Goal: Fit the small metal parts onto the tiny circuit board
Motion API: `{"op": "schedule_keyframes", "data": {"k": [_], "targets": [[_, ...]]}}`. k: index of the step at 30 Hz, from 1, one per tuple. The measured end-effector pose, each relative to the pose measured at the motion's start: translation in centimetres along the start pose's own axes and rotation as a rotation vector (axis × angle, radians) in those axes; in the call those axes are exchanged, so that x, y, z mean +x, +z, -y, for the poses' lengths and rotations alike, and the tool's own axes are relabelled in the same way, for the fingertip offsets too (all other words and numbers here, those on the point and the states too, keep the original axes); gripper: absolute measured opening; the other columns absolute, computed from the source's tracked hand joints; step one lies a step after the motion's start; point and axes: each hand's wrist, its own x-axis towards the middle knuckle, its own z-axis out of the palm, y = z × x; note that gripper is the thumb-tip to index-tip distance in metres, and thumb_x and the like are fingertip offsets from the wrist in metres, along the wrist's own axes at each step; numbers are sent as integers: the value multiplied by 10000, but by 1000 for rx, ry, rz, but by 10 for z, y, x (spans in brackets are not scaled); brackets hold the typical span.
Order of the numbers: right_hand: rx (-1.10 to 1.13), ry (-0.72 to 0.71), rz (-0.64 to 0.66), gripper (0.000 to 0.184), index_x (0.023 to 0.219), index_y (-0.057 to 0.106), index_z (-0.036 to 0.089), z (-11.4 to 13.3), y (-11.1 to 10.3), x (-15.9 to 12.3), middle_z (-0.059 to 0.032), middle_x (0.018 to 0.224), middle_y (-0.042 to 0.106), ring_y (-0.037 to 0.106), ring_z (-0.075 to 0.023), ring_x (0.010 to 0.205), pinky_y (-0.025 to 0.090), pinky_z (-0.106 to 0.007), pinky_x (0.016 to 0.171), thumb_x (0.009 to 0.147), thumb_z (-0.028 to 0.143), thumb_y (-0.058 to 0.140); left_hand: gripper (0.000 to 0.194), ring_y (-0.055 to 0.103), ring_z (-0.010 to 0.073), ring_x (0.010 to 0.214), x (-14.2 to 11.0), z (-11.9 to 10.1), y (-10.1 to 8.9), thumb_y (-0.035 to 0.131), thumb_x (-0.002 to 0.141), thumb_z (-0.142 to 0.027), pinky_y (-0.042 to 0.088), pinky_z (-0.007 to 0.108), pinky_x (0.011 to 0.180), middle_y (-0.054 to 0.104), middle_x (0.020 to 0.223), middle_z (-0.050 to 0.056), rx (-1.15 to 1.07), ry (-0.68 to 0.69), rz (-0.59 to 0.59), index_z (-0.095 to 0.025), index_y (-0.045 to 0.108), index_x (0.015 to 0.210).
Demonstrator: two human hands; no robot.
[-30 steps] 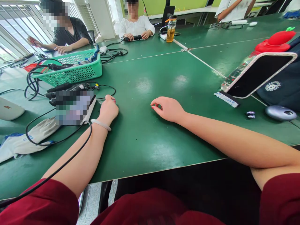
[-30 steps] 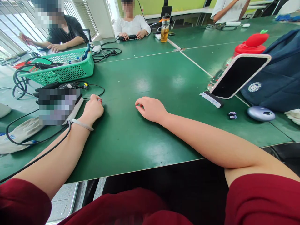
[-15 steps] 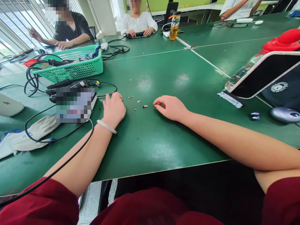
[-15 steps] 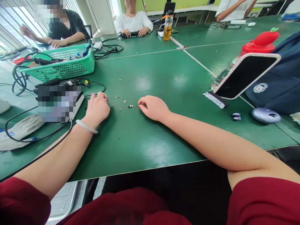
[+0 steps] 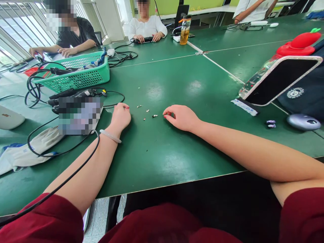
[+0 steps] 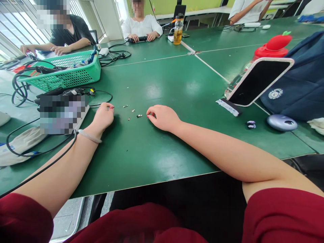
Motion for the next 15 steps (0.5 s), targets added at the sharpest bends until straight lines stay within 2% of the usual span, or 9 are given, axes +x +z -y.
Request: {"op": "schedule_keyframes", "data": {"k": [2, 6, 9, 11, 15], "targets": [[1, -4, 0, 168, 926, 673, 205, 0, 1, 0, -19, 837, 662, 555, -149, 726, 379, -280, 658, 870, 271, 529, 126, 556, 259, 1057, -11, -15, 5, 400, 868, -228, 420, 437, 959, 600, 1059, 107, -42, 119, 121, -203, 509, 927], [-14, -23, -16, 159, 916, 675, 205, -1, 2, 1, -17, 834, 670, 560, -154, 734, 378, -280, 670, 867, 264, 536, 118, 506, 245, 1217, -34, -38, 14, 352, 895, -223, 375, 437, 1033, 586, 1195, 125, -101, 424, 360, -210, 469, 904], [-28, -32, -26, 158, 910, 677, 201, -1, 2, 1, -21, 833, 671, 566, -159, 748, 379, -282, 680, 866, 250, 533, 104, 412, 217, 1345, -46, -46, 14, 348, 907, -235, 333, 428, 1085, 557, 1309, 122, -219, 563, 527, -219, 450, 910], [-30, -35, -26, 162, 910, 679, 200, -1, 2, 1, -23, 833, 671, 568, -161, 752, 381, -283, 684, 866, 250, 531, 102, 358, 208, 1387, -47, -47, 12, 348, 903, -220, 297, 438, 1114, 540, 1346, 124, -271, 596, 506, -215, 450, 912], [-20, -27, -17, 164, 918, 681, 208, -2, 2, 1, -18, 835, 672, 564, -159, 739, 383, -283, 675, 865, 265, 538, 124, 319, 217, 1409, -28, -37, 8, 360, 877, -165, 219, 464, 1152, 501, 1390, 146, -164, 503, 260, -201, 466, 928]]}}
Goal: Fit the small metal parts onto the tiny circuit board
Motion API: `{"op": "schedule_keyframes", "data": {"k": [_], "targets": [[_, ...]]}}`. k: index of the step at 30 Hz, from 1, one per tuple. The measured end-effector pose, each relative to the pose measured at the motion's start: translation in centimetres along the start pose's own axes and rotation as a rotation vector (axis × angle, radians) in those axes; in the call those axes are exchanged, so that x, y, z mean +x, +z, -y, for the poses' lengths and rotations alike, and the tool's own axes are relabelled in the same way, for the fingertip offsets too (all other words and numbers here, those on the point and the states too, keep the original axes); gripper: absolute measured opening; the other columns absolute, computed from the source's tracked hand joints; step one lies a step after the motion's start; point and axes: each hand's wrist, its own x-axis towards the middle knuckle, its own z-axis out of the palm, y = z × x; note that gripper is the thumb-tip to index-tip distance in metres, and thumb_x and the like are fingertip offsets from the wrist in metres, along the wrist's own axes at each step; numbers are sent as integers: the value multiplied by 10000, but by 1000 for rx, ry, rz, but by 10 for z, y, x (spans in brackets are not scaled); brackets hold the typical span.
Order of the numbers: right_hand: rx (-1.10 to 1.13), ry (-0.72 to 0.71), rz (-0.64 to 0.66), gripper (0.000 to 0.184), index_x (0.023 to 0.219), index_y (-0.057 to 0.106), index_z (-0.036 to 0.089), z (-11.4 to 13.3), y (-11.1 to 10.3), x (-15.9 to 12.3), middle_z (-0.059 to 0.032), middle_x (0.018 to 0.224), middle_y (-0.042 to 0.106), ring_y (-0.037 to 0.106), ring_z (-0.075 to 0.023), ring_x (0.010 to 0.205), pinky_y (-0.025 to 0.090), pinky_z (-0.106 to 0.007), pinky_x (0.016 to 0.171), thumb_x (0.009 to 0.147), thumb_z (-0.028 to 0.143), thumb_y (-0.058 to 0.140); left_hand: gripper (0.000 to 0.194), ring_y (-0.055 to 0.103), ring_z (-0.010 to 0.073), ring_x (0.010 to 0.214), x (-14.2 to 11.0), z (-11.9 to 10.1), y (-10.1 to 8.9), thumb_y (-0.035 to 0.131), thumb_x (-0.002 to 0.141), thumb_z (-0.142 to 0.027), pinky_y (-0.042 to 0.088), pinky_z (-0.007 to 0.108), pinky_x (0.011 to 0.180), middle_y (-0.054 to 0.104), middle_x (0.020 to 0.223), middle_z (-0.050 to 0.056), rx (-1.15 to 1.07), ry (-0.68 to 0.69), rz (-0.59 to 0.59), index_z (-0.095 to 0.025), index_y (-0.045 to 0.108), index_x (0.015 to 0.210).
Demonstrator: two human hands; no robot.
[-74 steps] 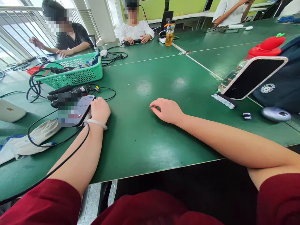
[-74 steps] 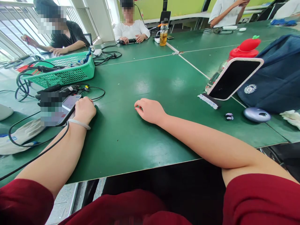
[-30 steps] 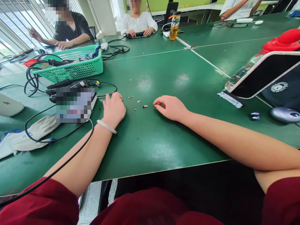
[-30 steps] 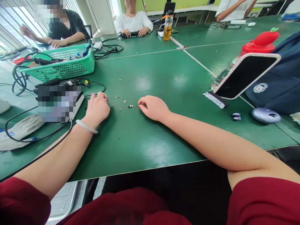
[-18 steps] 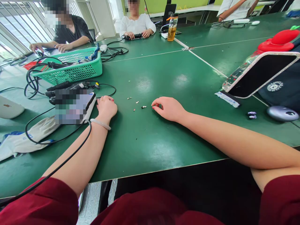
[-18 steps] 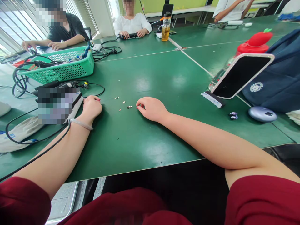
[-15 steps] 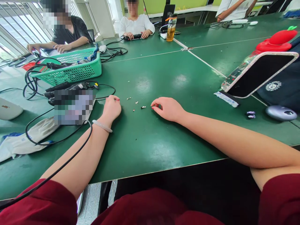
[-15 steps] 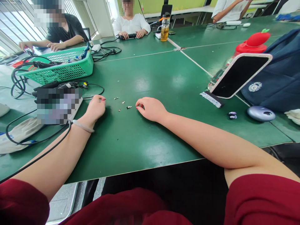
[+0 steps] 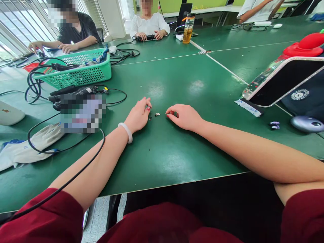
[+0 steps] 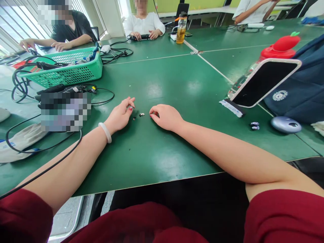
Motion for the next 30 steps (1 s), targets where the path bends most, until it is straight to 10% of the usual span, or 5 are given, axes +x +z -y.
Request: {"op": "schedule_keyframes", "data": {"k": [5, 12, 19, 30], "targets": [[8, 2, 13, 174, 921, 682, 204, 0, 0, 0, -24, 835, 672, 562, -158, 728, 384, -284, 667, 867, 272, 531, 105, 428, 232, 1336, 9, 23, -5, 379, 872, -183, 306, 465, 1099, 553, 1331, 138, 71, -153, 78, -223, 464, 917], [-6, 4, -3, 148, 858, 674, 200, 1, -2, 0, -16, 815, 669, 556, -152, 718, 374, -279, 660, 856, 261, 539, 120, 602, 228, 1039, -13, -19, 9, 376, 887, -268, 434, 430, 951, 645, 1099, 87, -112, 65, 348, -216, 473, 934], [42, 21, -11, 191, 847, 684, 200, -2, -2, 2, -18, 783, 662, 554, -152, 706, 376, -280, 677, 883, 281, 514, 96, 525, 200, 1224, -9, -10, 16, 413, 905, -299, 344, 416, 1056, 632, 1136, 95, -538, 24, 197, -208, 434, 926], [-19, -140, 171, 233, 1059, 700, 240, 2, 0, 0, -47, 1044, 647, 598, -180, 868, 430, -295, 730, 853, 316, 623, 174, 538, 213, 1205, -13, -21, 13, 531, 884, -362, 372, 480, 1057, 575, 1268, 88, -948, -109, 278, -208, 457, 913]]}}
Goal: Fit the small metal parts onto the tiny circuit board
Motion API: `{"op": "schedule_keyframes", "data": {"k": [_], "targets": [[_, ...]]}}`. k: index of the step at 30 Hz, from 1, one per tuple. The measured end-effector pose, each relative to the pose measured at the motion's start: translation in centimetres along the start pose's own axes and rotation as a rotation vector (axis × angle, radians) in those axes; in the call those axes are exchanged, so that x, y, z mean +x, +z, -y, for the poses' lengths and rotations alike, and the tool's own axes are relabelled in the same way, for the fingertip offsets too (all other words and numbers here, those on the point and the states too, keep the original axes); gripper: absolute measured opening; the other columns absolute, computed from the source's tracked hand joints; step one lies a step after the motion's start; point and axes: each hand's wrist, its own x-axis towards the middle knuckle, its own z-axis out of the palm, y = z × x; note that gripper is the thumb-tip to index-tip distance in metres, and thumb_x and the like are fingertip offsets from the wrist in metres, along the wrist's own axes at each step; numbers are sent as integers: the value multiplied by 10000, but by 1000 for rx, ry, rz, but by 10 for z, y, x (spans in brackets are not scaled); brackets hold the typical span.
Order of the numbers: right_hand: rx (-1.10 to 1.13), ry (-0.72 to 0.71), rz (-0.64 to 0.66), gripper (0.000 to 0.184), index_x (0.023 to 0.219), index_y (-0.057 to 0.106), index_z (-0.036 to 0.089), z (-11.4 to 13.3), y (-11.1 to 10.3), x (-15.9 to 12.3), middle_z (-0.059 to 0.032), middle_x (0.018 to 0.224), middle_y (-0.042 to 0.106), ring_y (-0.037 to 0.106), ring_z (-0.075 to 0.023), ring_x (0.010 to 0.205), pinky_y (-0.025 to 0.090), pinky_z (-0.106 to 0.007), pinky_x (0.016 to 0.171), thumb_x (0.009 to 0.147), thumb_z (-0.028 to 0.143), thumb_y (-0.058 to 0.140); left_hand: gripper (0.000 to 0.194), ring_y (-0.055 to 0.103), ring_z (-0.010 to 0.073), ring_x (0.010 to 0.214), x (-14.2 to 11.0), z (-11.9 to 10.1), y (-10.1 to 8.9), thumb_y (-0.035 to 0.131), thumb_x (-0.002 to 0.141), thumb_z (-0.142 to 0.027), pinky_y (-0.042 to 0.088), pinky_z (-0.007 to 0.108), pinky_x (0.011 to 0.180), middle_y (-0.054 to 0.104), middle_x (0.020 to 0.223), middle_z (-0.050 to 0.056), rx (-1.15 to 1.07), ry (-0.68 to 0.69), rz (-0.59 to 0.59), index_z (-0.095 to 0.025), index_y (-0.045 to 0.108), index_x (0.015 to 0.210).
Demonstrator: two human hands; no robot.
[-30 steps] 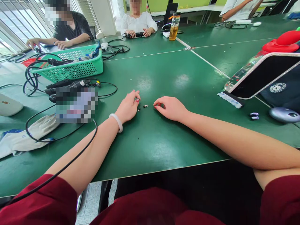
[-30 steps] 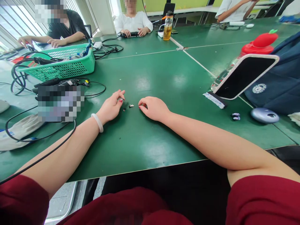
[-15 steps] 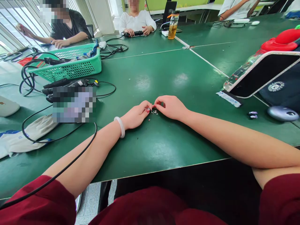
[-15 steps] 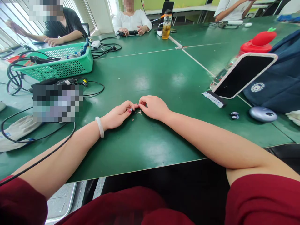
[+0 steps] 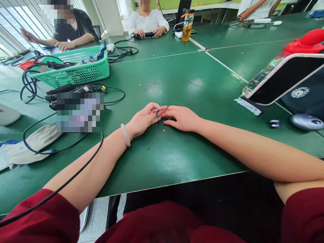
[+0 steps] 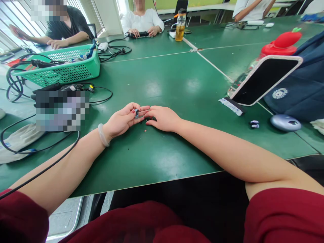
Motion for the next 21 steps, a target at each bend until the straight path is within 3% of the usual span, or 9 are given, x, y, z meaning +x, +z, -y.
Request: {"op": "schedule_keyframes", "data": {"k": [3, 8, 14, 21], "targets": [[24, 2, -3, 204, 1026, 718, 238, -2, 0, 1, -40, 994, 653, 601, -172, 833, 439, -298, 731, 856, 291, 618, 188, 552, 208, 1171, 0, -1, 0, 516, 887, -386, 408, 482, 1012, 559, 1292, 85, 18, 0, -73, -211, 459, 927], [115, -14, 4, 171, 926, 734, 227, -1, -2, 1, -29, 939, 669, 602, -162, 847, 444, -294, 778, 856, 189, 583, 161, 574, 175, 1046, 5, 2, -4, 451, 912, -354, 470, 364, 874, 612, 1207, 80, 269, 53, -200, -206, 479, 971], [258, 58, -96, 155, 816, 714, 201, -2, -2, 3, -17, 820, 651, 567, -142, 773, 421, -278, 740, 830, 175, 561, 153, 571, 132, 857, 8, 6, -8, 422, 921, -244, 455, 293, 803, 650, 1031, 55, 441, 110, -204, -183, 544, 990], [484, 235, -126, 198, 900, 706, 169, -8, -2, 3, -16, 753, 653, 515, -114, 633, 401, -272, 659, 825, 262, 548, 191, 529, 76, 644, 10, 8, -10, 420, 929, -206, 445, 229, 674, 650, 881, 23, 420, 59, -205, -184, 589, 1015]]}}
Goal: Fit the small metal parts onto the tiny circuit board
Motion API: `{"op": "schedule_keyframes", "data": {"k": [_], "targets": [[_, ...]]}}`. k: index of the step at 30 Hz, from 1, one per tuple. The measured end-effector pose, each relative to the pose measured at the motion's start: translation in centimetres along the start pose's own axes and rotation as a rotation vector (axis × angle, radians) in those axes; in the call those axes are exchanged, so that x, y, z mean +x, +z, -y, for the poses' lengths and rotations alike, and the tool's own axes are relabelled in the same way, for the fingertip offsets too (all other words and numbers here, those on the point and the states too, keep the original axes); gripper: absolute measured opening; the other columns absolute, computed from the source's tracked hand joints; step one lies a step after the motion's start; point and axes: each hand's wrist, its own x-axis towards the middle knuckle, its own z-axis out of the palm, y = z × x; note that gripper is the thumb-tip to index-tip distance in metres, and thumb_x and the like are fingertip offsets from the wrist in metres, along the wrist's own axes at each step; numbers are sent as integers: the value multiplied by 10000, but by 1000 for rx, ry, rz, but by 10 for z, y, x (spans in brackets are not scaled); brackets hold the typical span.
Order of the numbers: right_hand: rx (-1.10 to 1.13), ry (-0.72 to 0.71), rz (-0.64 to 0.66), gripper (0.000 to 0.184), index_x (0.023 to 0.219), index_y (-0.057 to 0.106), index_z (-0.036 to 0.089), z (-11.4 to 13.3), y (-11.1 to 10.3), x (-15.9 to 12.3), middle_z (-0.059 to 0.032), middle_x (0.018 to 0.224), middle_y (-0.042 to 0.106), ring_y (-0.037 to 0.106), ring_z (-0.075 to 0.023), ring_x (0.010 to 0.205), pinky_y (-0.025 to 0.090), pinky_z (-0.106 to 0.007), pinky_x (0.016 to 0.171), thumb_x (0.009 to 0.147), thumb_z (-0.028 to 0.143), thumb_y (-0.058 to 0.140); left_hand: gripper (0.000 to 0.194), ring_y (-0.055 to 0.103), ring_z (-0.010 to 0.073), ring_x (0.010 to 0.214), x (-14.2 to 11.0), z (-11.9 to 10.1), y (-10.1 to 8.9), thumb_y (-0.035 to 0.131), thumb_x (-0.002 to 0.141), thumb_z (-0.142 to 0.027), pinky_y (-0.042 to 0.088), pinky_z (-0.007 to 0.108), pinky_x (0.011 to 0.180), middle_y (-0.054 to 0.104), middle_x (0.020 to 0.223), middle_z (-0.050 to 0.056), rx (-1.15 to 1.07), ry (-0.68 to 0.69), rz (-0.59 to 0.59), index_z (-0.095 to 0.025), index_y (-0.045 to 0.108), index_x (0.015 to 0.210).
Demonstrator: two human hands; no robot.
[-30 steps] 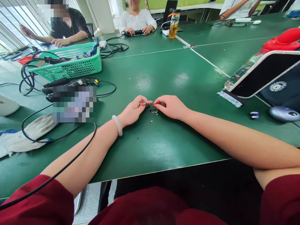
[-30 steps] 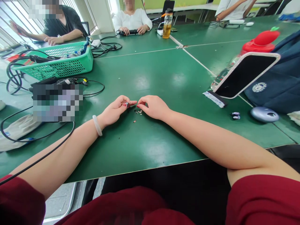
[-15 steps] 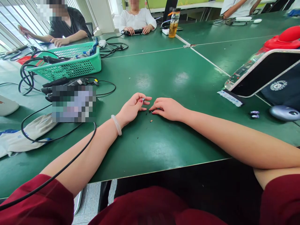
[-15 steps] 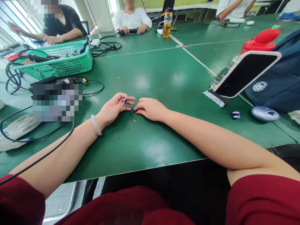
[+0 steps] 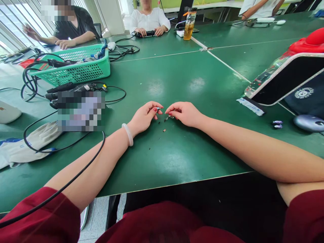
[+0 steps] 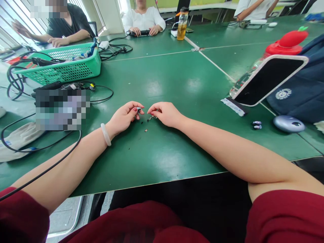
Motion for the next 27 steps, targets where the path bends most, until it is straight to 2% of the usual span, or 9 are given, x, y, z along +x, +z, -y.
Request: {"op": "schedule_keyframes", "data": {"k": [5, 9, 13, 18, 23, 27], "targets": [[-16, -6, -22, 248, 995, 699, 169, 2, 0, -1, -26, 791, 674, 532, -111, 635, 412, -274, 680, 872, 249, 499, 215, 517, 70, 611, 0, -1, 0, 404, 941, -222, 434, 213, 632, 669, 857, 25, 5, -15, 6, -181, 594, 1033], [-146, -82, -46, 214, 961, 721, 180, 4, 1, -3, -27, 807, 664, 533, -120, 660, 409, -273, 680, 857, 218, 539, 222, 484, 65, 552, -1, -1, -1, 404, 945, -249, 421, 207, 589, 671, 795, 15, 11, -26, 9, -182, 596, 1035], [-301, -213, 29, 196, 983, 737, 212, 4, 5, -5, -36, 917, 660, 553, -137, 733, 412, -282, 707, 839, 257, 612, 229, 450, 53, 517, -1, 0, -1, 406, 943, -239, 409, 200, 567, 677, 788, 13, 35, -40, -29, -182, 624, 982], [-412, -262, 67, 201, 997, 742, 238, 2, 11, -6, -34, 964, 660, 580, -154, 800, 420, -291, 733, 875, 261, 584, 225, 490, 47, 532, 1, 1, 0, 411, 929, -194, 419, 196, 557, 689, 848, 28, -8, -63, -62, -174, 631, 974], [-366, -273, 51, 167, 873, 733, 206, 6, 10, -5, -36, 889, 671, 587, -162, 824, 412, -286, 742, 870, 219, 567, 233, 603, 67, 646, 2, 1, 1, 462, 864, -85, 442, 192, 551, 671, 965, 69, -98, -49, -59, -149, 577, 1056], [-172, -150, -50, 175, 868, 717, 189, 9, 6, -5, -18, 749, 653, 540, -131, 664, 394, -272, 663, 859, 261, 557, 256, 627, 91, 646, 0, 0, 2, 513, 831, -89, 466, 217, 552, 658, 931, 72, -83, -44, -20, -144, 556, 1078]]}}
